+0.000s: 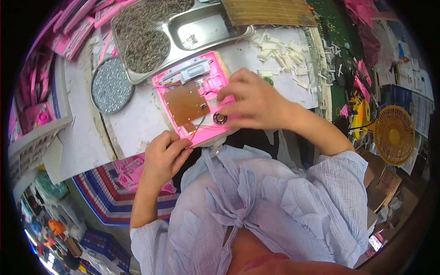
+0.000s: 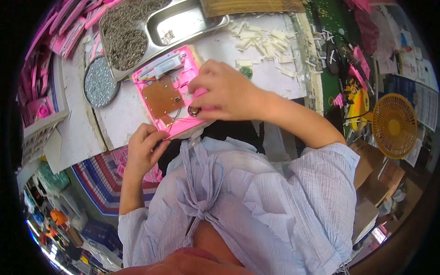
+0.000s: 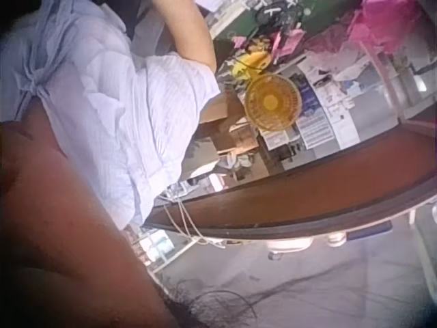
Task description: Assembling components and soldering wires inside a pink toy electronic device at a workbench.
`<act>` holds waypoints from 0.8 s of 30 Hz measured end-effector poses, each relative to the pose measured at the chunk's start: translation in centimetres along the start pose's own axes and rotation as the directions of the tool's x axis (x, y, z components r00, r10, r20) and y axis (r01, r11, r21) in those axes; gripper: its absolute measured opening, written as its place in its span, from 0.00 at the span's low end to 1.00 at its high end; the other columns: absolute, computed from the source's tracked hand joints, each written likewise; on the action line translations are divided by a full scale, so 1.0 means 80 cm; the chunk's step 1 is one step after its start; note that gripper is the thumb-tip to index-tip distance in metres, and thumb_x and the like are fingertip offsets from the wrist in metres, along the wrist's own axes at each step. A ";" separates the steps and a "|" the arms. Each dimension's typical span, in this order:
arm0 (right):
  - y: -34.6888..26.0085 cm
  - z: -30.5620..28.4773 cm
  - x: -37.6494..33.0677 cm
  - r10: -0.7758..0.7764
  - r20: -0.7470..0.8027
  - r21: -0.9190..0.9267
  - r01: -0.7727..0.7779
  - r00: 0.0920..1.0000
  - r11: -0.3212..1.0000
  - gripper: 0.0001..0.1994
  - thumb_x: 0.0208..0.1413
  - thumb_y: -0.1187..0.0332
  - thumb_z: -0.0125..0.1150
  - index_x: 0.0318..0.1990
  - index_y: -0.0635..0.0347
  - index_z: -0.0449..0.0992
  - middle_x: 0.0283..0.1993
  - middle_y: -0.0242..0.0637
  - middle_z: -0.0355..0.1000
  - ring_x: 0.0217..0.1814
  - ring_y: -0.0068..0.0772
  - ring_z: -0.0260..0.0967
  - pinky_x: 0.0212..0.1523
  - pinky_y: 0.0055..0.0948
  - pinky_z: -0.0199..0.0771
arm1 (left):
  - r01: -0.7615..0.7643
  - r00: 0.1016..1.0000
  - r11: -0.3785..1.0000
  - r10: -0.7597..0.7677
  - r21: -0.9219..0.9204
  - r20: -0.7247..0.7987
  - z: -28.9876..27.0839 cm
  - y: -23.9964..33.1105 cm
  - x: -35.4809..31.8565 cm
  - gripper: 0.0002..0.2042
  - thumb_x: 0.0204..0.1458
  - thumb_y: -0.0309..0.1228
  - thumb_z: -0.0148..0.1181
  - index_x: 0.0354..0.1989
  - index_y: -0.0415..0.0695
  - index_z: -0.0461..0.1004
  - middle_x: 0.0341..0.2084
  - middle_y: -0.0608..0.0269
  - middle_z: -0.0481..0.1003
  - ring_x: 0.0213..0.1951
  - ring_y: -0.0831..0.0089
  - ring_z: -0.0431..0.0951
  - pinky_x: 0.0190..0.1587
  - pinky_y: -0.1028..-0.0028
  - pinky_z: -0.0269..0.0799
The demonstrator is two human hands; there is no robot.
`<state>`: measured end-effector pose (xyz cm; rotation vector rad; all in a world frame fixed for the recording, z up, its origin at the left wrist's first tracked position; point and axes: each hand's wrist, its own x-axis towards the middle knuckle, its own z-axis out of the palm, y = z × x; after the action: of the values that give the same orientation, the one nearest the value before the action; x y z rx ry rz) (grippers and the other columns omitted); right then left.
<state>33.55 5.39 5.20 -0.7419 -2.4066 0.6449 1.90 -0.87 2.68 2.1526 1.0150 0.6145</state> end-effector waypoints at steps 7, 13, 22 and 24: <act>0.096 -0.092 -0.031 0.365 0.020 -0.511 -0.305 0.931 0.804 0.15 0.45 0.78 0.64 0.43 0.55 0.83 0.38 0.36 0.72 0.45 0.43 0.67 0.49 0.38 0.71 | 0.029 0.992 0.998 -0.035 0.051 0.124 -0.018 0.014 0.012 0.14 0.45 0.27 0.74 0.41 0.44 0.79 0.32 0.58 0.73 0.32 0.59 0.77 0.33 0.63 0.72; 0.098 -0.099 -0.033 0.404 -0.082 -0.310 -0.409 0.911 0.859 0.13 0.46 0.75 0.68 0.42 0.59 0.79 0.33 0.36 0.72 0.40 0.39 0.67 0.46 0.37 0.69 | 0.058 0.940 0.998 -0.055 -0.002 0.338 -0.078 0.036 0.084 0.12 0.49 0.28 0.71 0.43 0.44 0.81 0.36 0.57 0.77 0.36 0.59 0.79 0.38 0.65 0.75; 0.070 -0.106 -0.061 0.516 -0.416 -0.168 -0.621 0.748 0.765 0.13 0.49 0.70 0.71 0.42 0.62 0.80 0.38 0.38 0.77 0.40 0.38 0.72 0.42 0.34 0.72 | -0.449 0.885 0.639 0.224 0.624 0.407 -0.071 -0.062 0.318 0.08 0.53 0.30 0.61 0.40 0.45 0.81 0.34 0.54 0.82 0.41 0.51 0.81 0.46 0.54 0.76; 0.064 -0.109 -0.071 0.499 -0.478 -0.173 -0.634 0.723 0.753 0.13 0.48 0.71 0.71 0.42 0.61 0.81 0.38 0.37 0.77 0.39 0.37 0.71 0.41 0.33 0.72 | -0.396 0.870 0.725 0.101 0.564 0.482 -0.057 -0.060 0.334 0.06 0.51 0.28 0.62 0.38 0.44 0.78 0.33 0.54 0.80 0.40 0.51 0.80 0.45 0.56 0.75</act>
<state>44.74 8.07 6.79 -1.6415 -1.8866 0.2584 12.27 24.47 5.58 2.9046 0.7449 -0.1565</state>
